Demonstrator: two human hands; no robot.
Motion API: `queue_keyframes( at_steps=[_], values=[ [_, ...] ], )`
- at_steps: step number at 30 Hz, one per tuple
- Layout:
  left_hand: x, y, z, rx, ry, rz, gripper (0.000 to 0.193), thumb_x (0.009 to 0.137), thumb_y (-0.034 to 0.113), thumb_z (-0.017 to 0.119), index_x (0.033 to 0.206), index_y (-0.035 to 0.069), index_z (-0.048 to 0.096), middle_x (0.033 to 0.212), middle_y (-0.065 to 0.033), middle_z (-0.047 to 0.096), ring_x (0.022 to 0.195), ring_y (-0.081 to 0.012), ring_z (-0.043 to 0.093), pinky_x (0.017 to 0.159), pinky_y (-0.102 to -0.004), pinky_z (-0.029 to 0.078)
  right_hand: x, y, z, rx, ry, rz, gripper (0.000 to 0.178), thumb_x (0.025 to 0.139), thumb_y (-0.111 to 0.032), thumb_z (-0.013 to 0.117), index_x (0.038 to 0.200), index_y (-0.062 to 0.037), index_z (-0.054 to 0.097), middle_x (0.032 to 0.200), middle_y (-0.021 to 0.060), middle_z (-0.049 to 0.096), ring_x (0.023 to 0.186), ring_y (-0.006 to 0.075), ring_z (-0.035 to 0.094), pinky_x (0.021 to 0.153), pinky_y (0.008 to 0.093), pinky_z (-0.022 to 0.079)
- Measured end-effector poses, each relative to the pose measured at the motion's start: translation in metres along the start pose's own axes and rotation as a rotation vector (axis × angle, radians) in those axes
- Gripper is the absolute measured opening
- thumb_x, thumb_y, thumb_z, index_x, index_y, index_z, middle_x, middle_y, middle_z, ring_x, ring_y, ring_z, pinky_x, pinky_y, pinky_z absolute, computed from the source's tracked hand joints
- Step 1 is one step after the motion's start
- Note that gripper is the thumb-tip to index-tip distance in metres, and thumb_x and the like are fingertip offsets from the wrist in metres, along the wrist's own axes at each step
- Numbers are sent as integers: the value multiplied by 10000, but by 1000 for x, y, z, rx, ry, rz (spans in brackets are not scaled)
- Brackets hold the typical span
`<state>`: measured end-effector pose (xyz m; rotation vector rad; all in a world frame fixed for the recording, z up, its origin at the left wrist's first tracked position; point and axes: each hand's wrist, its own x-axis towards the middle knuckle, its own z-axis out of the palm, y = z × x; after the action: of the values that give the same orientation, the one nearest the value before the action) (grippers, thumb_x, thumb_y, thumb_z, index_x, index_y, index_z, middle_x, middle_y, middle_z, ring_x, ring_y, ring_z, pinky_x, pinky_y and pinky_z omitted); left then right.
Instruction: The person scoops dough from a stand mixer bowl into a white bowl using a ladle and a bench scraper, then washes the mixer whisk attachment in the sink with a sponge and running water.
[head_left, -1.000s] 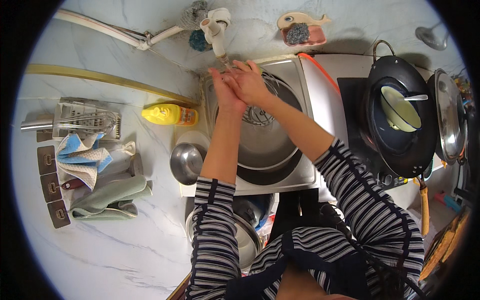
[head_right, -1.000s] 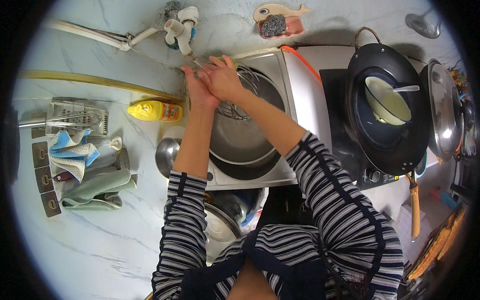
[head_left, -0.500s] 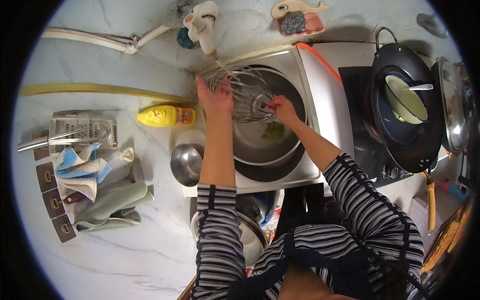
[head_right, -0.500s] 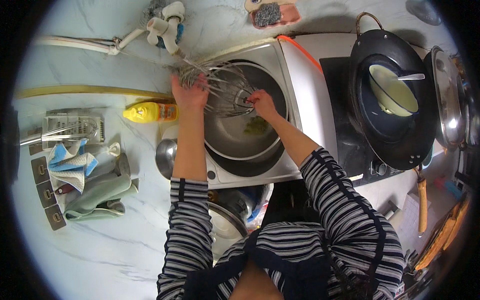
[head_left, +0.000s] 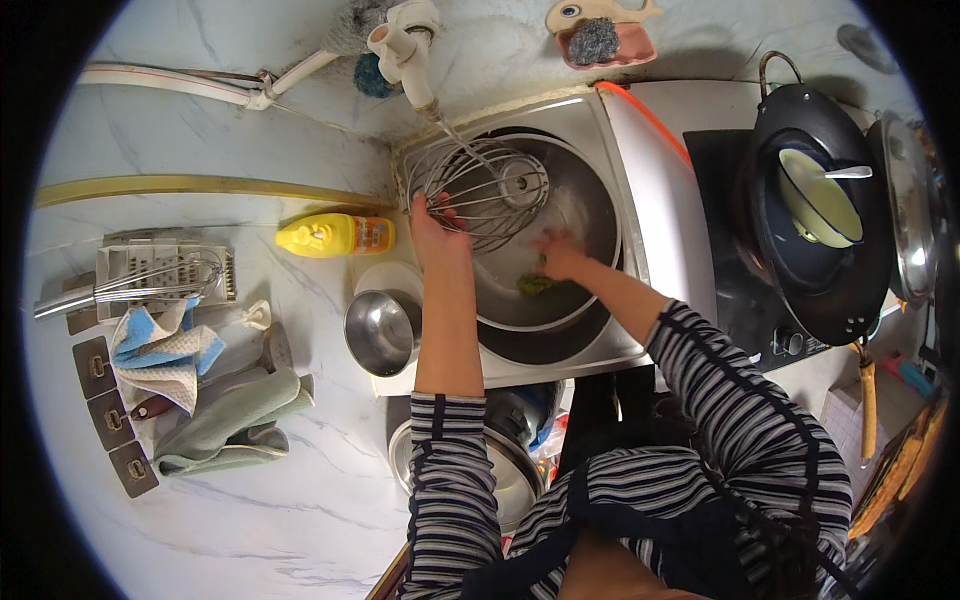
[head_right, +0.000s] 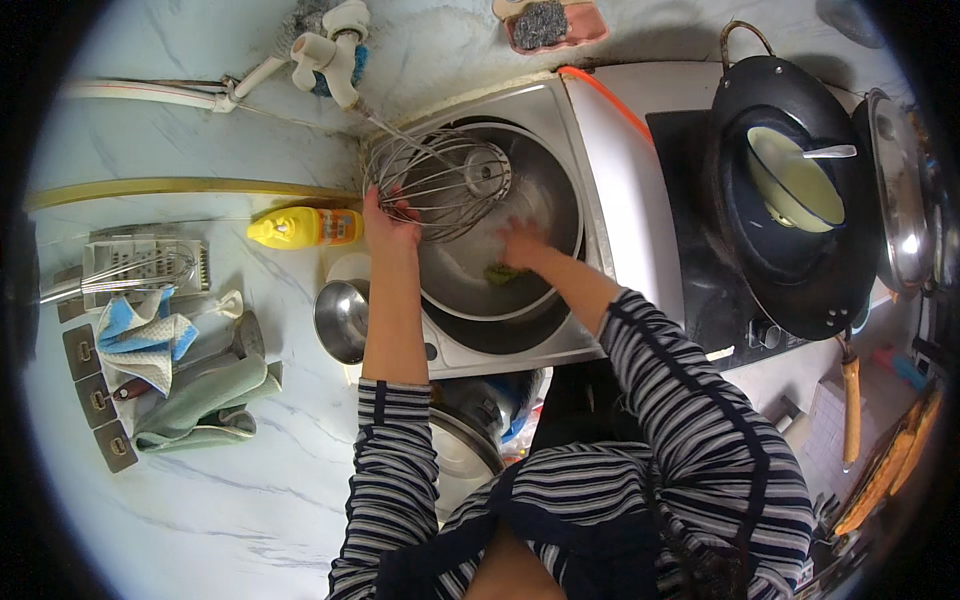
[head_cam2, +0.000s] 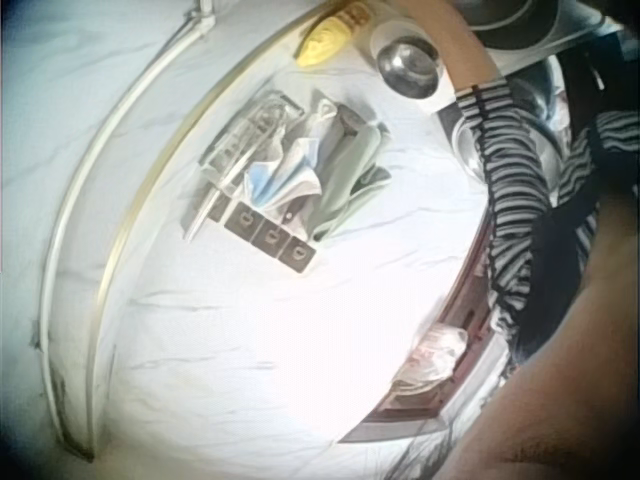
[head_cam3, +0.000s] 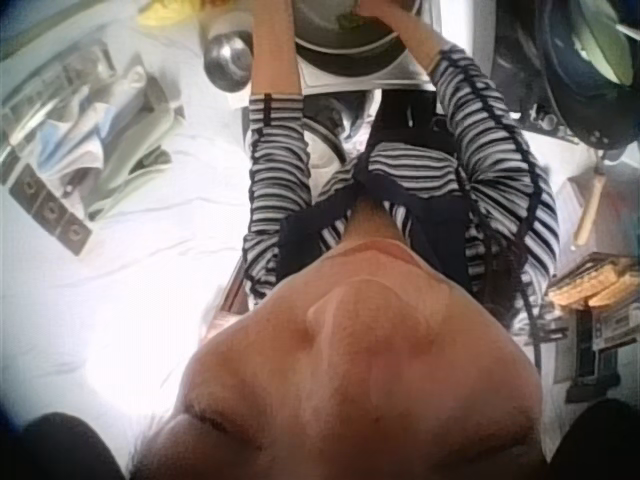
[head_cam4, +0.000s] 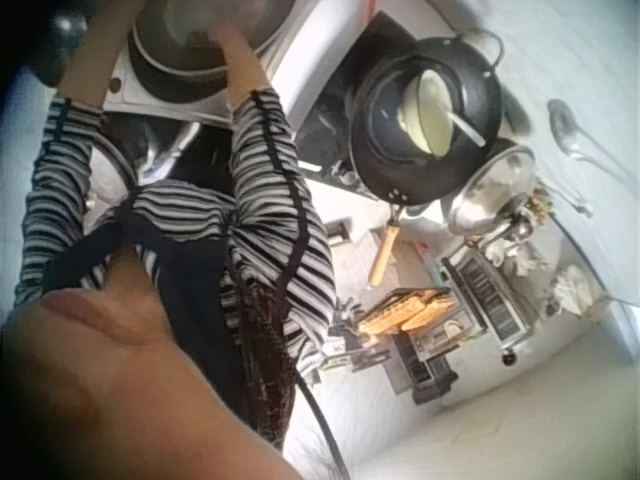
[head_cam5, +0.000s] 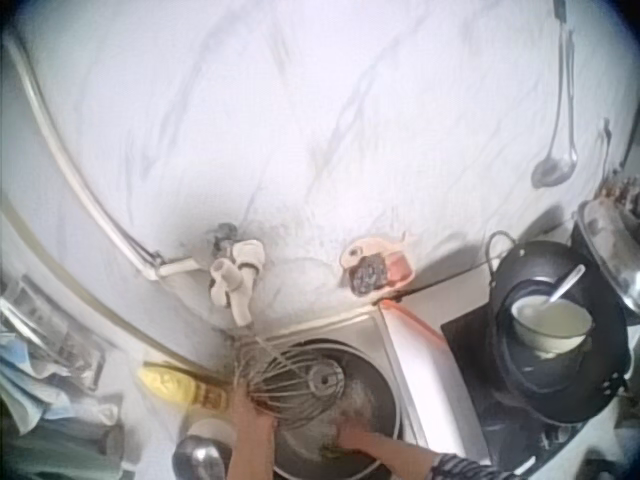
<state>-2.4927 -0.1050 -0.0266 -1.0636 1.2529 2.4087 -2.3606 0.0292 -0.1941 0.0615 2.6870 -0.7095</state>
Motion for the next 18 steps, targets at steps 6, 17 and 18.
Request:
queue_keyframes(
  at_steps=[6, 17, 18],
  values=[
    [6, -4, -32, 36, -26, 61, 129, 842, 185, 574, 933, 129, 502, 796, -44, 609, 574, -94, 487, 495, -228, 372, 20, 22, 37, -131, -111, 73, 322, 818, -268, 612, 1077, -77, 606, 1146, 173, 560, 1084, 362, 525, 877, 453, 456],
    [-9, -28, -56, 106, -138, 337, 277, 871, 272, 656, 1029, 95, 513, 855, 0, 585, 658, -102, 532, 538, -244, 405, 50, -26, -122, 1028, 481, -151, 294, 776, -246, 644, 957, -17, 604, 976, 210, 596, 985, 352, 566, 849, 394, 448],
    [-12, -29, -56, 108, -151, 326, 281, 865, 269, 665, 1026, 95, 514, 859, 0, 581, 648, -104, 531, 540, -243, 407, 57, -30, -114, 1103, 457, -285, 299, 787, -255, 637, 973, -24, 603, 972, 209, 595, 980, 349, 565, 853, 386, 444]
  ],
)
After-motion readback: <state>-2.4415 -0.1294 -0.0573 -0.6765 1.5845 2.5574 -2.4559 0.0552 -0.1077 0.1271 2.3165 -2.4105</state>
